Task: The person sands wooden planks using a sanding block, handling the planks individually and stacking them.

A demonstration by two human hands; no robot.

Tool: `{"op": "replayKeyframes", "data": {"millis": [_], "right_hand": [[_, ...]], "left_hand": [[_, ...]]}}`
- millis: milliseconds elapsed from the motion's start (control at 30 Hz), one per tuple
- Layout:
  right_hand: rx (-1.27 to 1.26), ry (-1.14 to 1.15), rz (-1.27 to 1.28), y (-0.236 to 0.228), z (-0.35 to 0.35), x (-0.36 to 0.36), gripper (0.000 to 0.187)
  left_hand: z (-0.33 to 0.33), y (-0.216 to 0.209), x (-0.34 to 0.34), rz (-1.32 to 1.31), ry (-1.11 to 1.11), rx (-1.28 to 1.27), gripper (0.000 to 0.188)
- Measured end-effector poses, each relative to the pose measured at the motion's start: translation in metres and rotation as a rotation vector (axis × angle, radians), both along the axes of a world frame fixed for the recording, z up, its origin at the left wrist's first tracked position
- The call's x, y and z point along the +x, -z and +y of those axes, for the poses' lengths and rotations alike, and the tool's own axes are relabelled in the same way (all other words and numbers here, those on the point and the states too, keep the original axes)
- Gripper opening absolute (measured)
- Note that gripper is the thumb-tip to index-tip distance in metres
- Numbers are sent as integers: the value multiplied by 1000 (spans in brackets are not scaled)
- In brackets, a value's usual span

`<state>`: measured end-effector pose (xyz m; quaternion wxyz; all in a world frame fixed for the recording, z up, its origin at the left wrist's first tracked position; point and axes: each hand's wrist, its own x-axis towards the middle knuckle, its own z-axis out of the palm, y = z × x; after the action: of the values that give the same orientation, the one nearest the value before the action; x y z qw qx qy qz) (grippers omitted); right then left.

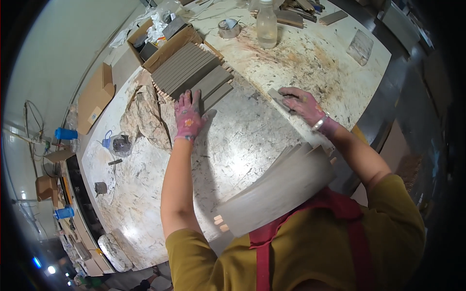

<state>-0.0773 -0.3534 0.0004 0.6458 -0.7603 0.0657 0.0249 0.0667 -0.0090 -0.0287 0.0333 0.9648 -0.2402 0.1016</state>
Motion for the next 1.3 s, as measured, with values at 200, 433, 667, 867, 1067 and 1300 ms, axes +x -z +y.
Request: {"op": "replayKeyframes", "data": {"millis": [200,433,667,867,1067,1300], "right_hand": [[82,1,63,3,25,25,37],[115,11,101,17,28,25,38],[84,50,123,21,14,28,41],[-140,-54,-103,9,29,86,47],[-626,-131,-232,24,61,108,42],[-751,-292,-114,13,44,38,41]], "left_hand": [[-30,-43,10,328,-125,24,80],[-26,-26,9,374,-55,-65,92],[-19,-15,-18,189,-4,-123,97],[-42,6,-43,292,-26,-176,88],[-49,1,-76,258,17,-207,87],[-44,-13,-80,355,-37,-183,85]]}}
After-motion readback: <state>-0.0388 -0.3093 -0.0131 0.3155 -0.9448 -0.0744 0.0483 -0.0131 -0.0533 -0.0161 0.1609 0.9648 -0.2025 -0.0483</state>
